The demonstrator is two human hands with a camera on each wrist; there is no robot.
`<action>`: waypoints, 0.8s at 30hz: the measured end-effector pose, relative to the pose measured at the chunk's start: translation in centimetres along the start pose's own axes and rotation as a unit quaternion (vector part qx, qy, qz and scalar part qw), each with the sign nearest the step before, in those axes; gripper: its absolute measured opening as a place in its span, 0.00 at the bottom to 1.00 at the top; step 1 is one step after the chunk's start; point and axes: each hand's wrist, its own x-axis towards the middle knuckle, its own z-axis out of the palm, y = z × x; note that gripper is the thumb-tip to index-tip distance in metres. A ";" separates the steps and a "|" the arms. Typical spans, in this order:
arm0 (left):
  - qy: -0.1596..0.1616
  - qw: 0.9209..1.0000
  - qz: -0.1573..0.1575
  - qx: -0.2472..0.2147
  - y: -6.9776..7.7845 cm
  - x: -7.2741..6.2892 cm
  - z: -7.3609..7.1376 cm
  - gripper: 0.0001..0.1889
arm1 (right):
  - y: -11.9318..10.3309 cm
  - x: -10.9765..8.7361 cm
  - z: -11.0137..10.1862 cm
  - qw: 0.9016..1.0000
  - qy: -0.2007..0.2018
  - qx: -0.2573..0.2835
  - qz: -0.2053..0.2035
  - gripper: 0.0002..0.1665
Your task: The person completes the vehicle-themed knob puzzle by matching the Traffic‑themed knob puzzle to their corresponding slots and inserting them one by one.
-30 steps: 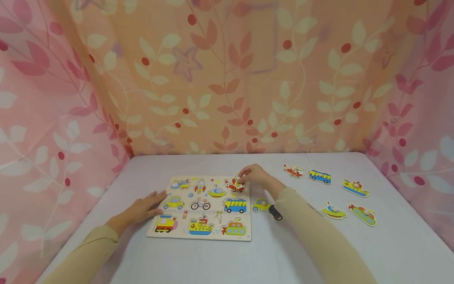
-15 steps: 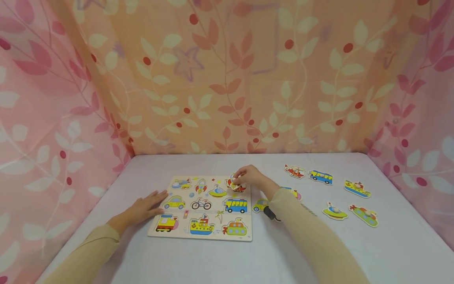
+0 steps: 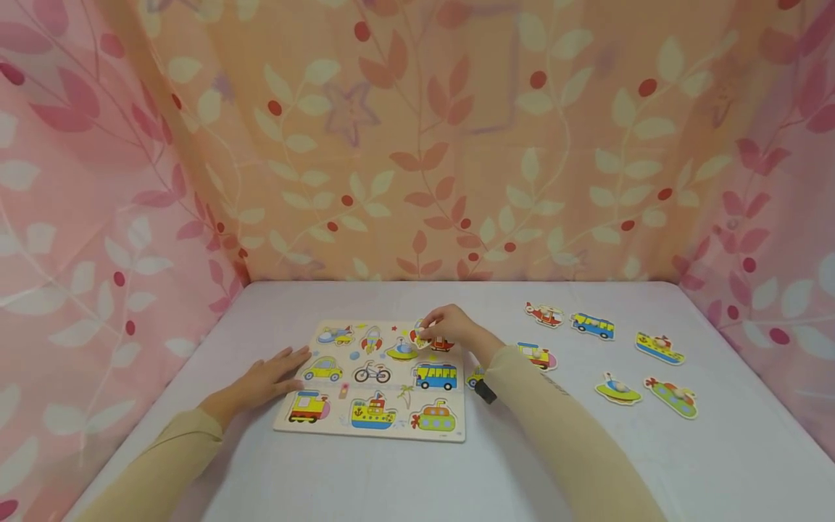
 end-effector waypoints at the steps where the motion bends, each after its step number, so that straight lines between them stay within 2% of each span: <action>1: 0.000 1.000 -0.001 0.000 0.0 0.0 0.0 0.39 | 0.0 0.1 0.1 1.000 0.000 0.000 -0.002 0.11; 8: 0.002 1.000 0.001 0.007 0.1 0.0 0.0 0.39 | -0.1 0.5 1.0 1.000 0.002 0.010 0.000 0.10; 15: 0.014 1.000 0.016 0.014 0.3 0.2 0.0 0.38 | -0.5 0.7 2.0 0.999 -0.012 0.044 -0.018 0.10; 24: 0.016 1.000 0.016 0.016 0.1 0.1 0.1 0.38 | -1.3 1.1 3.3 0.998 -0.009 0.054 -0.034 0.09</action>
